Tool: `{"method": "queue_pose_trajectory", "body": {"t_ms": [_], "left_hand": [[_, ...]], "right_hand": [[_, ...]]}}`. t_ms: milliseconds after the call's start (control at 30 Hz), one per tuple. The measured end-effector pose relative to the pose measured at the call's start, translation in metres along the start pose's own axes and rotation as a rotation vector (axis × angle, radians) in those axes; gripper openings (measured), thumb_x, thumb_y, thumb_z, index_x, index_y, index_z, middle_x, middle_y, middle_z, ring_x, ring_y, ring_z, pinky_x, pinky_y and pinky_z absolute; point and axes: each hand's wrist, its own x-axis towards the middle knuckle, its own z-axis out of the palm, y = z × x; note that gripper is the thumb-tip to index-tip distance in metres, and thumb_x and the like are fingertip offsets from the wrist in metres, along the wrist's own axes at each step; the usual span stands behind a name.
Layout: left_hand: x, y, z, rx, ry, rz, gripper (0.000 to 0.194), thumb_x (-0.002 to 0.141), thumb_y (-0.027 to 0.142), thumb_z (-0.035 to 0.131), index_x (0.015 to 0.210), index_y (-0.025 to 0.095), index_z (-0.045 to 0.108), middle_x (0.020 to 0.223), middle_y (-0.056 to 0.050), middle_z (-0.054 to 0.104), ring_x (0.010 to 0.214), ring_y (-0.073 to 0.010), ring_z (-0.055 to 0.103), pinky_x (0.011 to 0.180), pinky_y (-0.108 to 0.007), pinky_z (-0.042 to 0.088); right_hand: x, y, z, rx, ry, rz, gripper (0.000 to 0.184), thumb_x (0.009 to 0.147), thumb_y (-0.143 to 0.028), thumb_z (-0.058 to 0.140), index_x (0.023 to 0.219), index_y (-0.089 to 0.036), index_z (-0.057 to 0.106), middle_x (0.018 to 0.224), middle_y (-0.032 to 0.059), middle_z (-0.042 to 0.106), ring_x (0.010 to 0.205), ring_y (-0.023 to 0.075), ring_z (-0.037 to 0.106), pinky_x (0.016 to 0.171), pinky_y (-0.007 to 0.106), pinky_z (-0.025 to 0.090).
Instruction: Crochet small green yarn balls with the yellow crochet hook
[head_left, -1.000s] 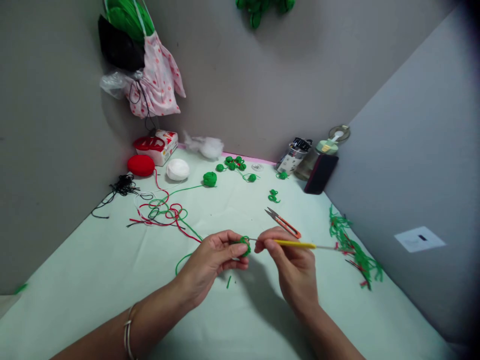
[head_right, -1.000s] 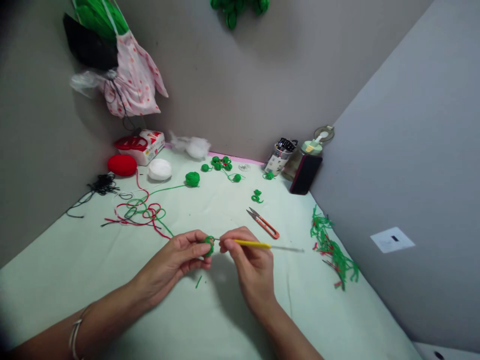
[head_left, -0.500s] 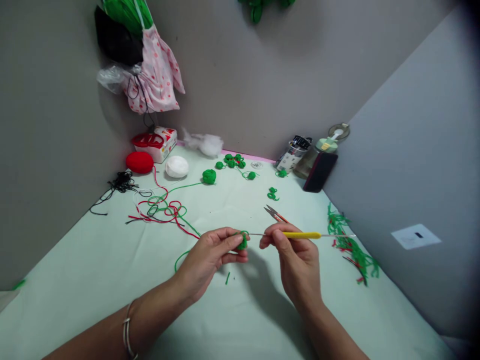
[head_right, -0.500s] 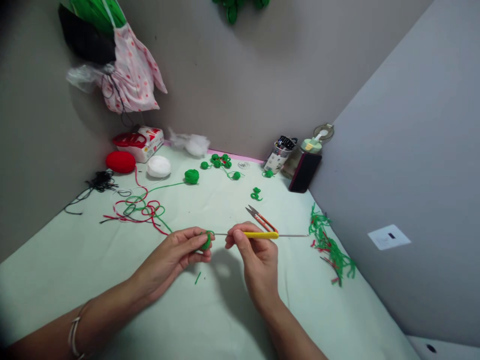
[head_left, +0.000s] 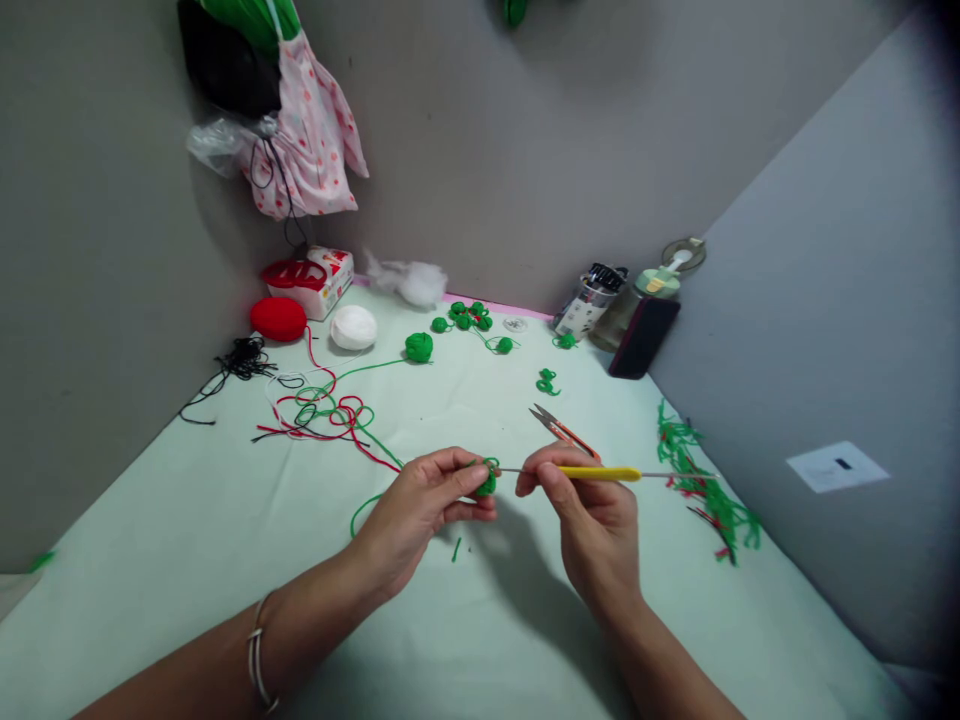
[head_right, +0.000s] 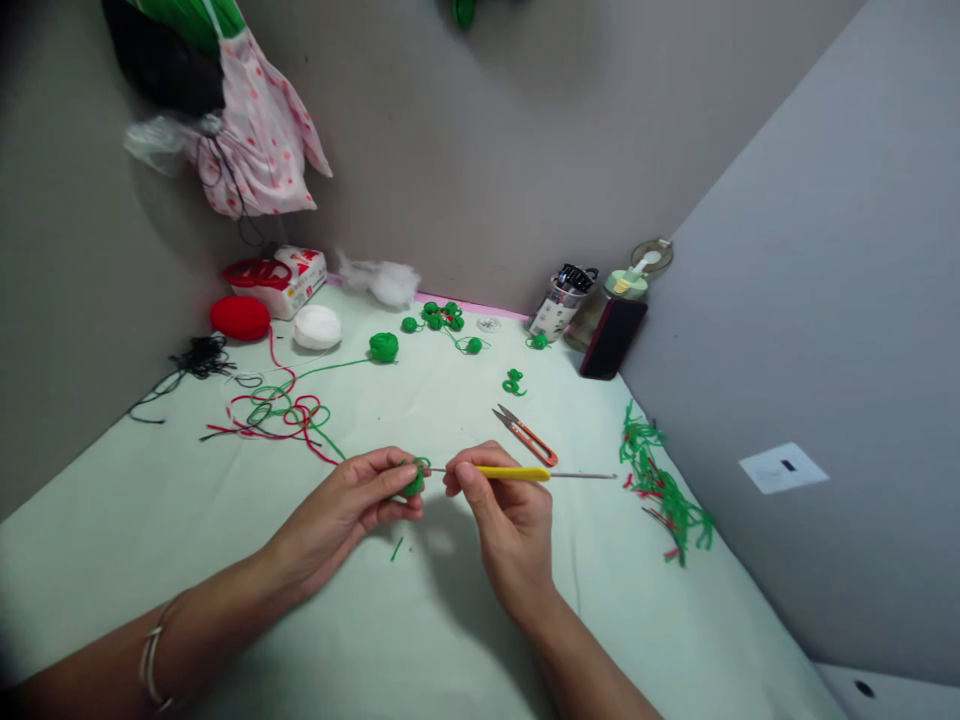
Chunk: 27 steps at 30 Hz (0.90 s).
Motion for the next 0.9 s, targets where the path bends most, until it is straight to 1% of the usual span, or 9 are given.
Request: {"method": "queue_pose_trajectory", "body": {"t_ms": [233,300,400,467,533,633,733,833,900], "left_hand": [[-0.0016,0.0008,-0.0018,0.014,-0.007,0.010,0.020,0.082,0.033,0.087,0.082,0.017,0.075,0.083,0.000,0.071,0.075,-0.0131,0.070,0.078,-0.026,0.058],[-0.0020,0.0003,-0.0023,0.019,-0.003,0.017,0.020,0.083,0.033,0.087,0.082,0.017,0.075,0.082,0.000,0.071,0.075,-0.0132,0.070,0.078,-0.026,0.058],[-0.0016,-0.0004,-0.0022,0.024,0.006,0.023,0.020,0.083,0.033,0.087,0.083,0.017,0.075,0.083,0.000,0.071,0.076,-0.0133,0.069,0.079,-0.026,0.057],[-0.0009,-0.0006,-0.0018,0.020,0.009,0.022,0.021,0.081,0.032,0.089,0.084,0.017,0.075,0.084,0.000,0.072,0.078,-0.0138,0.069,0.080,-0.027,0.057],[-0.0006,-0.0006,-0.0012,0.014,0.010,0.016,0.023,0.078,0.032,0.091,0.086,0.017,0.075,0.086,-0.001,0.073,0.079,-0.0143,0.069,0.081,-0.028,0.058],[-0.0008,-0.0003,-0.0004,0.005,0.014,0.006,0.028,0.075,0.031,0.093,0.088,0.016,0.074,0.087,-0.001,0.074,0.079,-0.0144,0.069,0.080,-0.029,0.057],[-0.0009,0.0002,-0.0007,-0.007,0.035,0.009,0.033,0.072,0.030,0.096,0.092,0.017,0.073,0.090,-0.001,0.074,0.079,-0.0143,0.070,0.080,-0.029,0.057],[0.0001,0.0004,-0.0015,-0.019,0.059,0.026,0.038,0.069,0.031,0.097,0.095,0.018,0.072,0.089,0.000,0.073,0.081,-0.0144,0.070,0.081,-0.029,0.057],[0.0007,-0.0004,-0.0014,-0.018,0.072,0.040,0.039,0.068,0.031,0.098,0.094,0.018,0.071,0.088,0.001,0.073,0.081,-0.0146,0.070,0.083,-0.029,0.057]], "right_hand": [[0.0005,-0.0033,0.0007,-0.080,-0.005,-0.058,0.021,0.101,-0.027,0.065,0.082,-0.024,0.074,0.073,0.0003,0.069,0.069,0.0158,0.065,0.064,0.029,0.052],[-0.0009,-0.0045,0.0011,-0.131,-0.022,-0.112,0.020,0.101,-0.023,0.064,0.083,-0.024,0.073,0.074,0.0008,0.069,0.069,0.0166,0.064,0.064,0.030,0.051],[-0.0046,-0.0048,0.0018,-0.194,-0.069,-0.239,0.018,0.099,-0.013,0.062,0.092,-0.024,0.073,0.078,0.0018,0.071,0.071,0.0174,0.064,0.066,0.032,0.051],[-0.0068,-0.0041,0.0023,-0.228,-0.106,-0.313,0.022,0.098,-0.007,0.061,0.098,-0.025,0.073,0.082,0.0025,0.073,0.074,0.0175,0.065,0.068,0.032,0.052],[-0.0080,-0.0028,0.0029,-0.255,-0.129,-0.337,0.026,0.097,-0.004,0.061,0.101,-0.025,0.075,0.085,0.0031,0.074,0.077,0.0172,0.067,0.070,0.031,0.053],[-0.0068,-0.0004,0.0040,-0.231,-0.134,-0.288,0.026,0.097,-0.005,0.063,0.102,-0.026,0.078,0.087,0.0033,0.075,0.079,0.0168,0.069,0.070,0.030,0.054],[-0.0029,0.0012,0.0054,-0.144,-0.145,-0.163,0.017,0.097,-0.014,0.067,0.096,-0.026,0.079,0.082,0.0026,0.075,0.074,0.0167,0.068,0.065,0.029,0.053],[0.0005,0.0002,0.0074,-0.089,-0.141,-0.006,0.004,0.090,-0.023,0.077,0.088,-0.025,0.079,0.079,0.0017,0.072,0.069,0.0160,0.065,0.061,0.027,0.050],[0.0013,-0.0009,0.0085,-0.071,-0.134,0.083,0.005,0.085,-0.024,0.082,0.082,-0.024,0.077,0.079,0.0016,0.071,0.068,0.0156,0.063,0.060,0.027,0.050]]}}
